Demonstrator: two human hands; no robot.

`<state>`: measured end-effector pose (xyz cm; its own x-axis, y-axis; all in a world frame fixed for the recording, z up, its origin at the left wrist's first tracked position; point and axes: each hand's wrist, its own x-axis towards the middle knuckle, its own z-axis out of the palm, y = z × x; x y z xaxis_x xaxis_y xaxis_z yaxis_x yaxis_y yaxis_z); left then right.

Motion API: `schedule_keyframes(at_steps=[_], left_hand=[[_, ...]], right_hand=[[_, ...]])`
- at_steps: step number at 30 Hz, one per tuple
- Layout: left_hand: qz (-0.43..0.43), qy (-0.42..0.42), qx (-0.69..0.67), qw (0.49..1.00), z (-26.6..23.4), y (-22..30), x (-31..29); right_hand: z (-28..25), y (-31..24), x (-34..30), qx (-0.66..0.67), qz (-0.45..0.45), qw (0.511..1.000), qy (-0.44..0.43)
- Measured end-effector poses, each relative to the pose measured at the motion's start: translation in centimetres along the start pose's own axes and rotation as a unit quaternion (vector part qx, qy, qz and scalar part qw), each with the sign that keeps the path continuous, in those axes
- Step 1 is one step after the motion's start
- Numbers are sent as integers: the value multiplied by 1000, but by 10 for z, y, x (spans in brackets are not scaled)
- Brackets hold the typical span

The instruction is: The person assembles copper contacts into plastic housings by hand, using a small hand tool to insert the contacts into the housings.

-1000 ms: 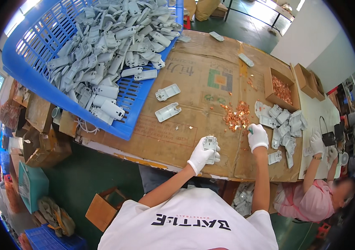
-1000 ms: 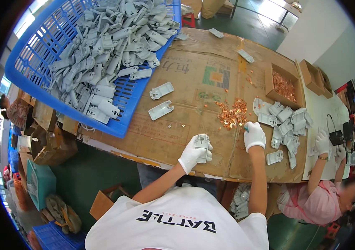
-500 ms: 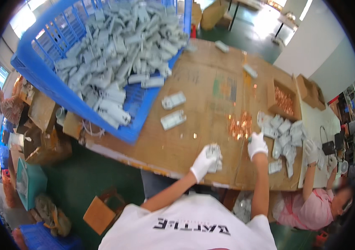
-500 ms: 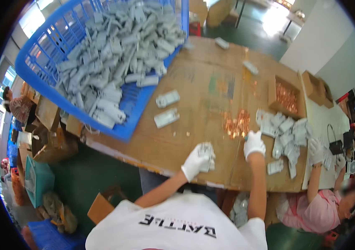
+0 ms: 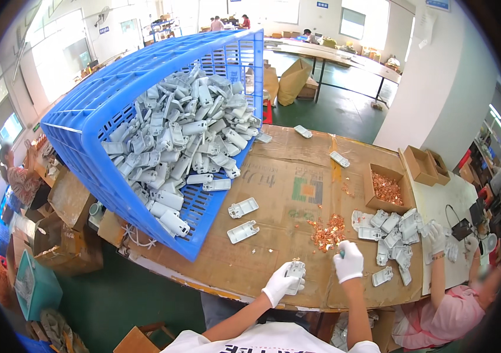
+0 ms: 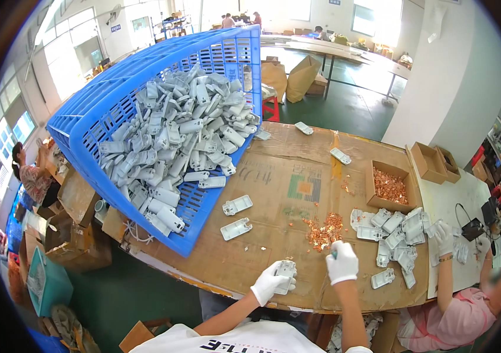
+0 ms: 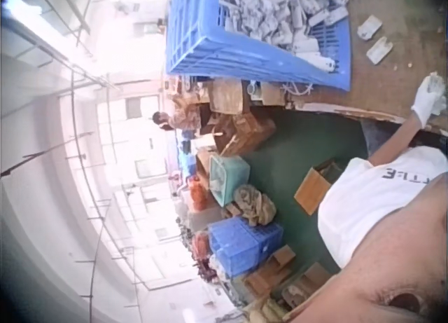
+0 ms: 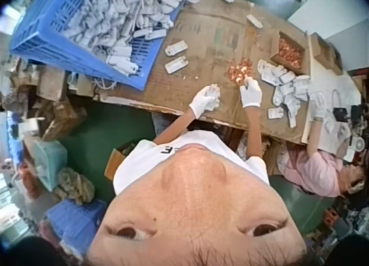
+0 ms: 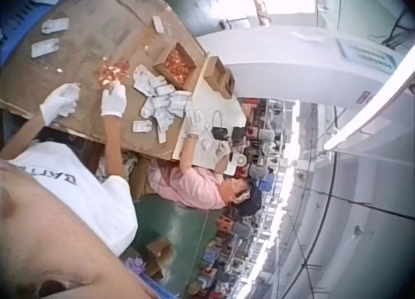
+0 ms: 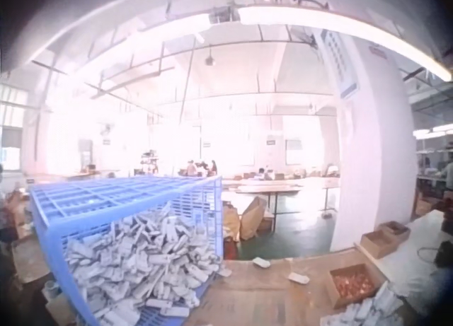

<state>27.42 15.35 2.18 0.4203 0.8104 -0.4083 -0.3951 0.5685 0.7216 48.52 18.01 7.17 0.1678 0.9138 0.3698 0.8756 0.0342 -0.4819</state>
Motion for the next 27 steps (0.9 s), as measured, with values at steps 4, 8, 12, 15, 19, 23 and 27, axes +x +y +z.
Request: schedule_keyframes(at_steps=[4,8,12,15,19,23,27], left_hand=[[59,23,43,997,-5,4,3],[120,91,324,934,-8,8,1],[164,142,361,907,-2,14,-10],[254,177,401,862,7,18,-16],[276,175,430,842,10,13,-18],[292,195,482,803,16,5,-23],[323,193,496,782,17,0,-25]], right_hand=[[9,-27,-16,130,-36,990,-32],[16,-64,-31,257,18,966,-27],[22,-85,-48,262,7,964,-48],[33,-83,-57,236,-21,971,-25],[35,-81,-63,214,-20,976,-18],[37,-84,-68,153,-20,988,-9],[37,-98,-76,45,10,999,-4]])
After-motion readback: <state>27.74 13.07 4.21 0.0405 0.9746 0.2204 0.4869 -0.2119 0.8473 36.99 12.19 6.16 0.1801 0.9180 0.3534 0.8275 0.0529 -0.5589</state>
